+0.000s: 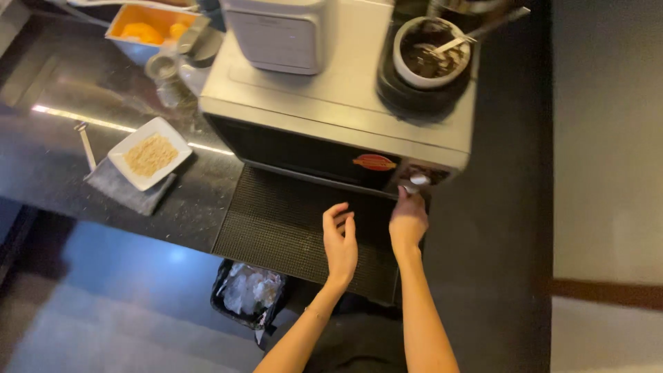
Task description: Decorating cream puff pastries and other cakes with melted chocolate and toppings.
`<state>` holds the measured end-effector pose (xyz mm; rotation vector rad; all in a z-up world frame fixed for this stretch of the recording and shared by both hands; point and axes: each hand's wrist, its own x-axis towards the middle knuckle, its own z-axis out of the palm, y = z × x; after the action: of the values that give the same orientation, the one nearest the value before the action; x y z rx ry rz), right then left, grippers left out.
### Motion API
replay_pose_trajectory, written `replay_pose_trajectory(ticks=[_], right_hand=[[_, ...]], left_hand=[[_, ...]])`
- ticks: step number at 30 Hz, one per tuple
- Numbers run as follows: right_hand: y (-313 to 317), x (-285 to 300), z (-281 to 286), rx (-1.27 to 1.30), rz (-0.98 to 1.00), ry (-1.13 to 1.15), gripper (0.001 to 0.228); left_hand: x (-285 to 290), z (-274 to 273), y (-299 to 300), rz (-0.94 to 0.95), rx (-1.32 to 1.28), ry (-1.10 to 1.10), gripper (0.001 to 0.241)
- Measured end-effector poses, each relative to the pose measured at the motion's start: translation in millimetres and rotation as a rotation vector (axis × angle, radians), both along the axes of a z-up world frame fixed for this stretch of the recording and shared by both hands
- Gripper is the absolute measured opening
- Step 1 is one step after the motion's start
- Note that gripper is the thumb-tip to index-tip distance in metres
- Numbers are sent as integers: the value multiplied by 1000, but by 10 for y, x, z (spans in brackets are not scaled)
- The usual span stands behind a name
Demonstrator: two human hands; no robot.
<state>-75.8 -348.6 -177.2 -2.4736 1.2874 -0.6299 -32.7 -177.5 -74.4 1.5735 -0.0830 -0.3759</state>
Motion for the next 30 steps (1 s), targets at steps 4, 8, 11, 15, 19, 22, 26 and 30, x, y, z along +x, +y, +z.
replay_pose_trajectory(ticks=[4, 8, 11, 15, 19, 22, 26, 30], right_hand=[[-156, 79, -363, 309, -68, -378, 46], [-79, 31, -234, 612, -153, -435, 65], [-40, 38, -74, 720, -112, -514, 67], [118, 0, 113, 747, -111, -445, 68], [637, -96, -52, 513, -22, -339, 60], [1543, -155, 142, 337, 72, -370, 44], [2959, -105, 373, 540, 87, -286, 44], [4205, 98, 515, 551, 166, -441, 42]], left_hand=[[45, -212, 332, 161, -86, -9, 29], [-25, -315, 724, 281, -17, 135, 26], [-27, -544, 976, 371, -41, 237, 25], [-28, -547, 1391, 365, 13, 200, 28], [-32, -499, 1927, 299, -68, 130, 26], [-62, -528, 2462, 249, -126, 135, 24], [-71, -428, 3374, 236, -121, 155, 23], [57, -835, 4335, 304, -151, 217, 24]])
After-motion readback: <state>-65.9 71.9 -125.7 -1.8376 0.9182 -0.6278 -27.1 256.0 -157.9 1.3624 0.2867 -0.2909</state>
